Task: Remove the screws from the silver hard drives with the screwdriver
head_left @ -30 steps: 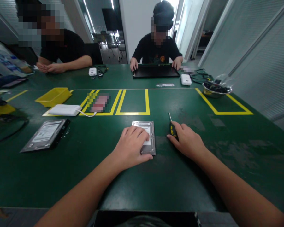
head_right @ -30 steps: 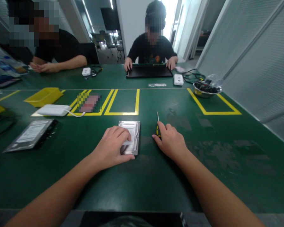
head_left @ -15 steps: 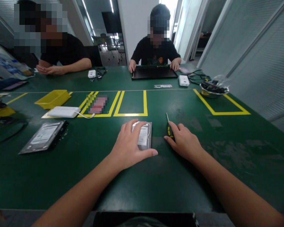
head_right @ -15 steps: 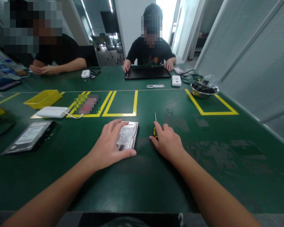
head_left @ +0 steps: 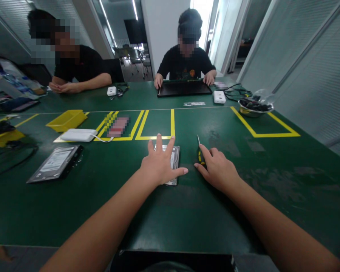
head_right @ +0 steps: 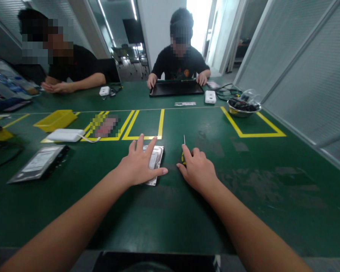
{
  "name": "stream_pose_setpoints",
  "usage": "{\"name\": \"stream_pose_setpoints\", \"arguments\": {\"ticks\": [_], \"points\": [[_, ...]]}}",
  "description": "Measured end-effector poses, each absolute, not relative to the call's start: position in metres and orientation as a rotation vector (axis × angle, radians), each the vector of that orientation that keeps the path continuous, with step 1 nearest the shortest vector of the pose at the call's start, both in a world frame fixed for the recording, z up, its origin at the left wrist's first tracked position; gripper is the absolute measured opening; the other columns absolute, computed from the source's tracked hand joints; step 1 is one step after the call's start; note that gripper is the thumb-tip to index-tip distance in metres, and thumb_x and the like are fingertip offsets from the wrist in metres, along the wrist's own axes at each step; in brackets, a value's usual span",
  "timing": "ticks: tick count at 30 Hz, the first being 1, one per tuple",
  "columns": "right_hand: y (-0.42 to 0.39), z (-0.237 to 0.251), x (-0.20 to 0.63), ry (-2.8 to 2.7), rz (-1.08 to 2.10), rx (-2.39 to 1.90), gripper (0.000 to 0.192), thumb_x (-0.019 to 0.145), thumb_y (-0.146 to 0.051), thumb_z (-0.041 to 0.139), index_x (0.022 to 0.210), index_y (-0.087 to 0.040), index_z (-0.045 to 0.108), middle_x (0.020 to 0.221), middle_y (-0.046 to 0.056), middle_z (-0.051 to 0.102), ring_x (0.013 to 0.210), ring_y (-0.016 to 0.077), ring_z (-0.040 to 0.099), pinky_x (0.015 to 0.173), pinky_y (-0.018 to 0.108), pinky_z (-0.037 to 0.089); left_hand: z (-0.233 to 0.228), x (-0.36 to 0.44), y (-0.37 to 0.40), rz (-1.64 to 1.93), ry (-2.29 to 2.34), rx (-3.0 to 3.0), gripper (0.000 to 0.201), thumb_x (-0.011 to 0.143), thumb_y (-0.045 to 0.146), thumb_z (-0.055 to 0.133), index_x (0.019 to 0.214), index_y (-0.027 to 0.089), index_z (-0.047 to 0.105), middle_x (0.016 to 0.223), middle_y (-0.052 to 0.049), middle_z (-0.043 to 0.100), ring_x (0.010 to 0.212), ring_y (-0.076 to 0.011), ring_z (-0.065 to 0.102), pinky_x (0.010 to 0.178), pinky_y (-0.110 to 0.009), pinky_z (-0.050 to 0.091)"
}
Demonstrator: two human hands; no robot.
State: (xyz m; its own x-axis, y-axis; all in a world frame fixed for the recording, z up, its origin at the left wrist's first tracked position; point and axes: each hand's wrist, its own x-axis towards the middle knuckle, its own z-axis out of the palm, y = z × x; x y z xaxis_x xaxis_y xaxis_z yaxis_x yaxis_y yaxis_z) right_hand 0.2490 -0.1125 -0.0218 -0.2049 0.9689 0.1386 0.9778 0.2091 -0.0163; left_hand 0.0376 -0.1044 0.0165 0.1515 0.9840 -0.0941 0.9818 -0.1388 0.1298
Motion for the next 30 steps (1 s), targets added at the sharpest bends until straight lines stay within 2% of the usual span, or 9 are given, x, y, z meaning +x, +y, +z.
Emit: {"name": "stream_pose_setpoints", "arguments": {"ticks": [7,12,15,22,24,27,30], "points": [[-0.112,-0.022,0.250,-2.334,-0.104,-1.902,0.070,0.094,-0.052,0.048,0.152,-0.021,0.025,0.117,0.014,0.058,0.102,0.0291,0.059,0.072,0.036,0.049,0.009,0.045,-0.100,0.024,1.967,2.257,0.123,0.062,0.079,0.066,0.157,0.035,0.001,0.165,-0.015,-0.010,0.142,-0.0565,0.018,0.095,-0.066,0.046],[-0.111,-0.022,0.250,-2.336,-0.087,-1.901,0.074,0.094,-0.055,0.044,0.155,-0.021,0.020,0.117,0.015,0.058,0.100,0.0294,0.059,0.071,0.036,0.050,0.007,0.047,-0.100,0.146,1.937,2.253,0.115,0.067,0.061,0.071,0.158,0.030,0.007,0.164,-0.019,-0.002,0.137,-0.0589,0.024,0.088,-0.068,0.047],[-0.111,-0.022,0.251,-2.337,-0.077,-1.900,0.074,0.094,-0.055,0.043,0.155,-0.021,0.019,0.117,0.015,0.058,0.100,0.0296,0.058,0.071,0.037,0.049,0.007,0.049,-0.102,0.236,1.931,2.244,0.112,0.065,0.051,0.074,0.157,0.027,0.014,0.163,-0.022,0.004,0.135,-0.0592,0.027,0.083,-0.069,0.049],[-0.110,-0.022,0.251,-2.345,-0.088,-1.903,0.074,0.095,-0.056,0.042,0.155,-0.021,0.019,0.117,0.015,0.058,0.100,0.0302,0.058,0.071,0.038,0.050,0.009,0.040,-0.104,0.235,1.965,2.188,0.118,0.059,0.049,0.078,0.156,0.026,0.015,0.159,-0.027,0.008,0.129,-0.0617,0.035,0.084,-0.066,0.048],[-0.110,-0.022,0.251,-2.349,-0.090,-1.903,0.074,0.094,-0.056,0.042,0.155,-0.020,0.020,0.116,0.015,0.058,0.100,0.0304,0.058,0.071,0.039,0.050,0.011,0.035,-0.104,0.210,1.971,2.175,0.120,0.058,0.053,0.077,0.156,0.025,0.015,0.155,-0.029,0.017,0.124,-0.0592,0.043,0.085,-0.063,0.049],[-0.110,-0.022,0.252,-2.349,-0.096,-1.901,0.073,0.095,-0.056,0.041,0.155,-0.020,0.021,0.116,0.015,0.058,0.099,0.0300,0.059,0.072,0.038,0.049,0.015,0.030,-0.106,0.146,1.994,2.143,0.122,0.058,0.060,0.075,0.156,0.022,0.013,0.140,-0.029,0.039,0.113,-0.0530,0.054,0.083,-0.059,0.049],[-0.110,-0.023,0.253,-2.343,-0.103,-1.897,0.072,0.095,-0.056,0.040,0.154,-0.020,0.021,0.116,0.015,0.058,0.099,0.0296,0.058,0.072,0.038,0.049,0.018,0.029,-0.106,0.077,2.024,2.136,0.123,0.059,0.064,0.073,0.156,0.019,0.013,0.127,-0.028,0.052,0.107,-0.0509,0.057,0.081,-0.059,0.049]]}}
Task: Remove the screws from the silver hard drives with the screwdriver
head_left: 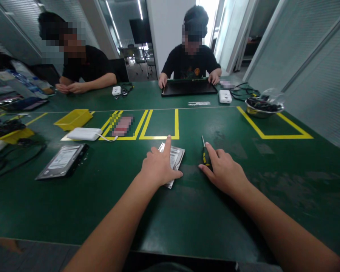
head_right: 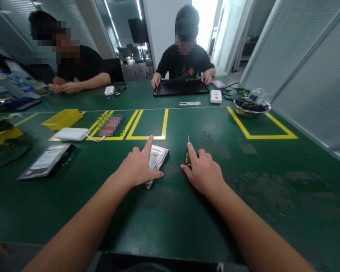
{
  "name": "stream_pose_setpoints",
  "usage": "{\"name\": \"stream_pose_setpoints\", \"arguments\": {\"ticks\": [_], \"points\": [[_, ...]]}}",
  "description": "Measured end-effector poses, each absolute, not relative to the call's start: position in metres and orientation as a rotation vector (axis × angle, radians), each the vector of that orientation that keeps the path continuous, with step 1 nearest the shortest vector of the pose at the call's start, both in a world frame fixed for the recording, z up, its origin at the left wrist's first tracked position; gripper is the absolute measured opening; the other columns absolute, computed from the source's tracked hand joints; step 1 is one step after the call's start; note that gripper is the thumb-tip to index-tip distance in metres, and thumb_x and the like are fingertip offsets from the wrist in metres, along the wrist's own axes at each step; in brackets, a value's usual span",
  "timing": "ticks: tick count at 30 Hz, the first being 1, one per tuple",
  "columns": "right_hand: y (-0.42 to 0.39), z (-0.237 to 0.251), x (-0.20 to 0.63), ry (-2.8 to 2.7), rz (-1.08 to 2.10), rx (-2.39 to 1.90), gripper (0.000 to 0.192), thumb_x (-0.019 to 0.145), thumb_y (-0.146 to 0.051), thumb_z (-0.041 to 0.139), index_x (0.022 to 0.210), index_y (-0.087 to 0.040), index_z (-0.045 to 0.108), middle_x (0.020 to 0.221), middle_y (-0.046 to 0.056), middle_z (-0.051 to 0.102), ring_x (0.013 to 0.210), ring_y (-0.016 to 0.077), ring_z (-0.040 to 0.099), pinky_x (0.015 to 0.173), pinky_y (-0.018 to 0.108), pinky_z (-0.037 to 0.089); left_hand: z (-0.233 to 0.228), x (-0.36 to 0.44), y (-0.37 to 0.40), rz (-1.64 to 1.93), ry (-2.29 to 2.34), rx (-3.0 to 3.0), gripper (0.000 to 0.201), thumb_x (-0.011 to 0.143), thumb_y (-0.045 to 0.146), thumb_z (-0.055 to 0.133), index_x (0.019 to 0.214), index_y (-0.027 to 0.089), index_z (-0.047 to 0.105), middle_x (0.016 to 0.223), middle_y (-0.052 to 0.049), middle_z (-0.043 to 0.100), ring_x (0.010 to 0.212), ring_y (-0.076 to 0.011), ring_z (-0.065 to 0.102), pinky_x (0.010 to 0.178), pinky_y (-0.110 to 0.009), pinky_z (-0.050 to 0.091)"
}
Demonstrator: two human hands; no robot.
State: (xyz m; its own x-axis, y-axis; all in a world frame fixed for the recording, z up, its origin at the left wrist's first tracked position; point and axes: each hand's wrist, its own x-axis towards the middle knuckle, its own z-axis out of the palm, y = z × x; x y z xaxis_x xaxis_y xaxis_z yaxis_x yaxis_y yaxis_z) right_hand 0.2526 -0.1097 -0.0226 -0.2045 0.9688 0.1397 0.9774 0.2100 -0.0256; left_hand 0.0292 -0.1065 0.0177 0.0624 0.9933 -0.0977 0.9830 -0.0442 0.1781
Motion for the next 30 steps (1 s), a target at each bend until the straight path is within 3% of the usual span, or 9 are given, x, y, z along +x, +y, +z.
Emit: {"name": "stream_pose_setpoints", "arguments": {"ticks": [7,13,24,30], "points": [[-0.110,-0.020,0.253,-2.342,-0.106,-1.920,0.074,0.095,-0.058,0.039,0.155,-0.019,0.020,0.118,0.016,0.058,0.099,0.0304,0.059,0.071,0.039,0.049,0.009,0.026,-0.104,0.093,2.051,2.157,0.123,0.057,0.062,0.073,0.156,0.018,0.016,0.118,-0.027,0.061,0.103,-0.0498,0.059,0.077,-0.056,0.049],[-0.109,-0.019,0.254,-2.333,-0.131,-1.939,0.075,0.095,-0.059,0.038,0.156,-0.019,0.019,0.120,0.017,0.058,0.098,0.0310,0.060,0.068,0.038,0.049,0.009,0.009,-0.108,0.124,2.068,2.213,0.123,0.055,0.059,0.075,0.155,0.019,0.017,0.111,-0.022,0.065,0.098,-0.0425,0.062,0.078,-0.051,0.050],[-0.111,-0.019,0.256,-2.372,-0.124,-1.939,0.074,0.095,-0.060,0.036,0.155,-0.019,0.023,0.120,0.017,0.058,0.098,0.0320,0.059,0.069,0.040,0.051,0.035,-0.073,-0.144,-0.060,2.201,2.081,0.114,0.070,0.060,0.067,0.157,0.018,0.006,0.117,-0.023,0.065,0.098,-0.0404,0.065,0.080,-0.046,0.050],[-0.112,-0.020,0.255,-2.383,-0.129,-1.919,0.074,0.095,-0.060,0.037,0.154,-0.018,0.025,0.119,0.018,0.059,0.098,0.0319,0.059,0.070,0.041,0.051,0.047,-0.132,-0.188,-0.109,2.304,1.867,0.104,0.079,0.061,0.059,0.155,0.018,0.002,0.121,-0.016,0.064,0.101,-0.0359,0.065,0.089,-0.043,0.048]]}}
